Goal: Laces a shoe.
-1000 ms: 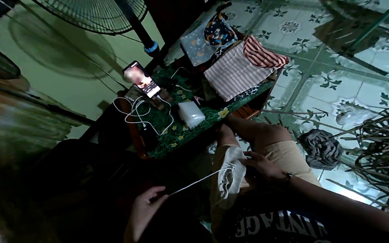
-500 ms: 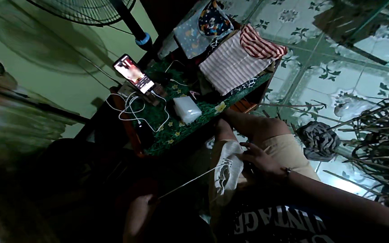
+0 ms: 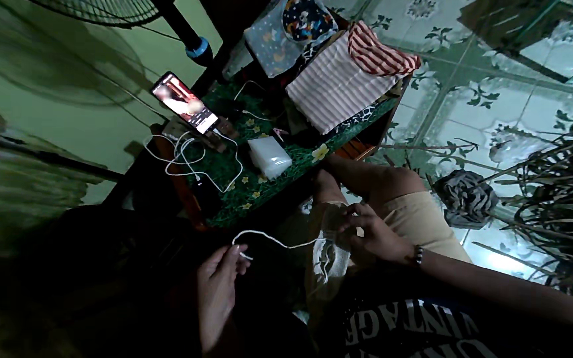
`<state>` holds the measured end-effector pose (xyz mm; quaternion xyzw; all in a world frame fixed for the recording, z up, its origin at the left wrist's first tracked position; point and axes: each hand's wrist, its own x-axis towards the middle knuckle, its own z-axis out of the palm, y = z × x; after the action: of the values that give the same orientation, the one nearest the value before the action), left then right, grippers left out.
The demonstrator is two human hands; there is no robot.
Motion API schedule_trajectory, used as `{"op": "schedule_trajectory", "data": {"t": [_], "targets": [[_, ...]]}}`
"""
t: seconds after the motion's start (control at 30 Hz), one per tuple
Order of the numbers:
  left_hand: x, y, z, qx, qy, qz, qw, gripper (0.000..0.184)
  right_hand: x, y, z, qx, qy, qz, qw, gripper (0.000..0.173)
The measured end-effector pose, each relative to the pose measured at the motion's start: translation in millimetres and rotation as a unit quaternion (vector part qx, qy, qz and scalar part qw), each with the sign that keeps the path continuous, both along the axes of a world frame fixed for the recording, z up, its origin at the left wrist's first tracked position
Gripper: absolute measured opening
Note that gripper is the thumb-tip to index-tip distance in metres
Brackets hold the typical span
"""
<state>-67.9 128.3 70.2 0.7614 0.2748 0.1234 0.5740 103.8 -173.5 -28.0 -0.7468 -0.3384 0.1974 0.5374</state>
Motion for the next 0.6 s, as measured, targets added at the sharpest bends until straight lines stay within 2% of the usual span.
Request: {"op": "schedule_trajectory", "data": {"t": [0.1, 0.23, 0.43, 0.5, 0.6], "targets": [[25, -20, 6, -0.103, -0.074, 0.017, 0.992, 0.019, -2, 4, -1, 0.001, -0.03, 0.027, 0.999, 0.019], [50, -40, -4, -0.184, -0.095, -0.01, 0.978, 0.013, -3, 6, 0, -0.012, -0.036, 0.076, 0.996, 0.023], [70, -70, -28, -0.143, -0.036, -0.056, 0.987, 0.013, -4, 12, 12, -0.105, -0.043, 0.101, 0.988, 0.033], [72, -77, -36, -0.132, -0.024, -0.072, 0.988, 0.01, -6, 12, 12, -0.109, -0.051, 0.098, 0.988, 0.033], [72, -82, -41, -0.093, -0.003, -0.112, 0.989, 0.017, -7, 10, 12, -0.111, -0.04, 0.102, 0.988, 0.034]]}}
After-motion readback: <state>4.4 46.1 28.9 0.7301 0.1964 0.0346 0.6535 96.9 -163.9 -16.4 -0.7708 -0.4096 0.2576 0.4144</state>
